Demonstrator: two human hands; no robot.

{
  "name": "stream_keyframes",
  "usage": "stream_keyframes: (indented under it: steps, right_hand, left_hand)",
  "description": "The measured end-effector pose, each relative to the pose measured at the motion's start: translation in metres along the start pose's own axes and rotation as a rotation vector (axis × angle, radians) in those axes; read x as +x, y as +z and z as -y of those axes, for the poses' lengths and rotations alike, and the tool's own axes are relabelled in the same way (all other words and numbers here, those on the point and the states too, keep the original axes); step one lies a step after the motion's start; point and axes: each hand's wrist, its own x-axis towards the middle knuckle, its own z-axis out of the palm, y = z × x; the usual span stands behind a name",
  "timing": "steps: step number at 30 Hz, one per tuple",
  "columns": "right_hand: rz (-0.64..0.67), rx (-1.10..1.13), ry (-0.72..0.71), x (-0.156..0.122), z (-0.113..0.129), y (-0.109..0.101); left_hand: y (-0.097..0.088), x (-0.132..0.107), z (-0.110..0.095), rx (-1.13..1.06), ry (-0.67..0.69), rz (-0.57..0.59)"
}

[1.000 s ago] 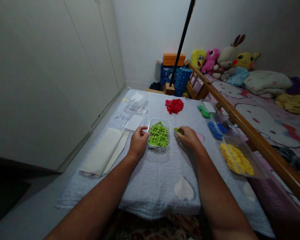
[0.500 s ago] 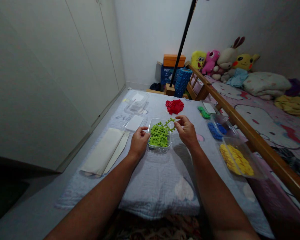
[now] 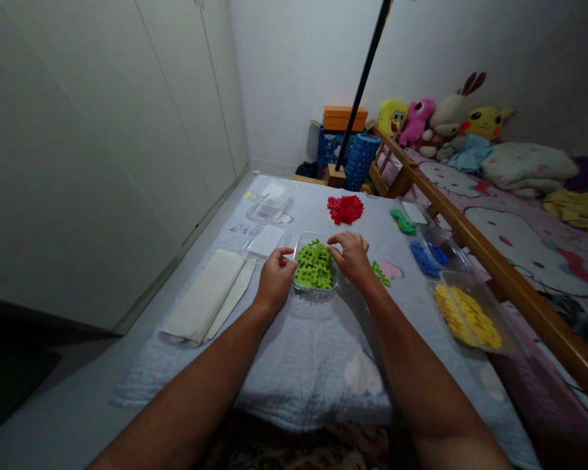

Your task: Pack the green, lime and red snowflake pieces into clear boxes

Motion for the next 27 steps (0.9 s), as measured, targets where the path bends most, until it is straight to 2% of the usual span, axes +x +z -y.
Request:
stream_keyframes:
  steps: [4,9,14,19,23,27]
  right_hand:
    - [-0.033,-0.020,0.003,-0.002,-0.009,-0.004]
    - [-0.027,-0.075,0.056,-0.006,-0.036,-0.021]
    - [0.099,-0.231,0.209,-0.019,-0.074,-0.037]
    - [0.185,-0.373,0.325,-0.038,-0.101,-0.040]
    - [0.238,-0.363,0.269,-0.047,-0.107,-0.036]
    - [0.220,-0.304,0.194,-0.047,-0.104,-0.032]
  left_hand:
    - [0.000,-0.001,-0.002,0.005,-0.004,-0.004]
    - [0.000,-0.003,-0.004,-0.005,-0.018,-0.004]
    - [0.000,-0.003,-0.003,-0.018,-0.023,0.001]
    - [0.000,-0.002,-0.002,-0.022,-0.013,0.006]
    - [0.000,-0.002,0.000,-0.019,-0.007,0.008]
    - [0.000,-0.001,0.001,-0.022,-0.010,0.006]
